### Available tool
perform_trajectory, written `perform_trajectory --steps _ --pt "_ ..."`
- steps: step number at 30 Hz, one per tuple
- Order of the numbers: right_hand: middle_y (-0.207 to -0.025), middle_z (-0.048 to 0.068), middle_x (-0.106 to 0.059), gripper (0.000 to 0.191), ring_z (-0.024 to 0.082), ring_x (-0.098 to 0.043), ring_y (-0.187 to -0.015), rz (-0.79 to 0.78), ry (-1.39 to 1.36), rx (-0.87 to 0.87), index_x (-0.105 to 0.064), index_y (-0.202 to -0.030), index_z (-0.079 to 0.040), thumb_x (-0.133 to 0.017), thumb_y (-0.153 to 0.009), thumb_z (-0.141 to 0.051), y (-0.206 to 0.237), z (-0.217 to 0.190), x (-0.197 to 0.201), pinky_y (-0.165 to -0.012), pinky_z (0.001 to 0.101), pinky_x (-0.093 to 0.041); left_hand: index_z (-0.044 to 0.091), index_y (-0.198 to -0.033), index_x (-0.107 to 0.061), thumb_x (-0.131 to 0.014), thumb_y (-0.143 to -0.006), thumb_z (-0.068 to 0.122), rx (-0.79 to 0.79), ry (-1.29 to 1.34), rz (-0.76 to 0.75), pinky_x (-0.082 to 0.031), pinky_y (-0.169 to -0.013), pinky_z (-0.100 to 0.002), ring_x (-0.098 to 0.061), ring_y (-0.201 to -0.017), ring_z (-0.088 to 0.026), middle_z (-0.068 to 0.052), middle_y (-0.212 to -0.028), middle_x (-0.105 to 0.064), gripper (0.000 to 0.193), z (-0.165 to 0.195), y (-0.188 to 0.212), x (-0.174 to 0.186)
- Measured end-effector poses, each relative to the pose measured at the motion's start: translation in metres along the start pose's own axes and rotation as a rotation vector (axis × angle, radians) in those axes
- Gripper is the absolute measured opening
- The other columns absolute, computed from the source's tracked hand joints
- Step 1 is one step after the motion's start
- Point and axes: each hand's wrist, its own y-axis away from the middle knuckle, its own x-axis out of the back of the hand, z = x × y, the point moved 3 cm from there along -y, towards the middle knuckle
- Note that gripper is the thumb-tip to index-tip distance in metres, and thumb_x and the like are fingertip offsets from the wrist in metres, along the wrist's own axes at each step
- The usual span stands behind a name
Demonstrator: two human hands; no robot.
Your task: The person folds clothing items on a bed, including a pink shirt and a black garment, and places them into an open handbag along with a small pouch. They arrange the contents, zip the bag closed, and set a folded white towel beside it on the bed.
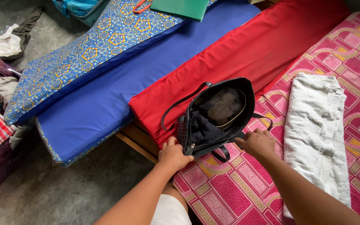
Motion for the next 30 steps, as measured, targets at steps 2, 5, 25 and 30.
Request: perform_trajectory --steps 2,5,25,30 --pt "-0.131 0.014 -0.066 0.076 0.033 -0.047 -0.137 -0.154 0.085 0.013 -0.077 -0.116 -0.015 -0.049 -0.093 -0.081 -0.005 -0.017 0.002 -0.113 0.0566 -0.037 0.003 -0.124 -0.061 -0.086 -0.073 0.053 0.02 0.015 0.034 -0.042 -0.108 -0.047 -0.045 -0.131 -0.035 -0.013 -0.141 -0.046 0.075 0.007 -0.015 0.017" --pt "-0.096 0.021 -0.08 0.074 0.028 -0.074 -0.087 -0.285 -0.629 -0.135 -0.076 -0.106 0.003 -0.061 -0.095 -0.069 -0.016 -0.03 -0.002 -0.081 0.0384 -0.057 0.001 -0.121 -0.057 -0.086 -0.074 0.054 -0.104 0.102 0.255 -0.045 -0.106 -0.047 -0.051 -0.126 -0.038 -0.017 -0.134 -0.051 0.076 0.017 -0.053 0.043" --pt "-0.079 0.01 -0.077 0.033 0.026 -0.075 -0.073 -0.062 -0.55 -0.025 -0.081 -0.081 -0.01 -0.066 -0.089 -0.039 -0.034 -0.093 0.021 -0.072 0.042 -0.059 0.012 -0.118 -0.064 -0.064 -0.088 0.013 -0.409 0.027 0.195 -0.051 -0.094 -0.054 -0.064 -0.111 -0.043 -0.019 -0.115 -0.068 0.031 0.093 -0.155 0.005" --pt "-0.079 0.01 -0.078 0.033 0.027 -0.075 -0.07 -0.074 -0.559 -0.008 -0.079 -0.081 -0.009 -0.066 -0.088 -0.038 -0.048 -0.098 0.009 -0.07 0.0427 -0.059 0.008 -0.115 -0.063 -0.063 -0.085 0.013 -0.456 -0.007 0.055 -0.051 -0.091 -0.054 -0.064 -0.109 -0.044 -0.02 -0.113 -0.067 0.03 0.095 -0.145 -0.006"
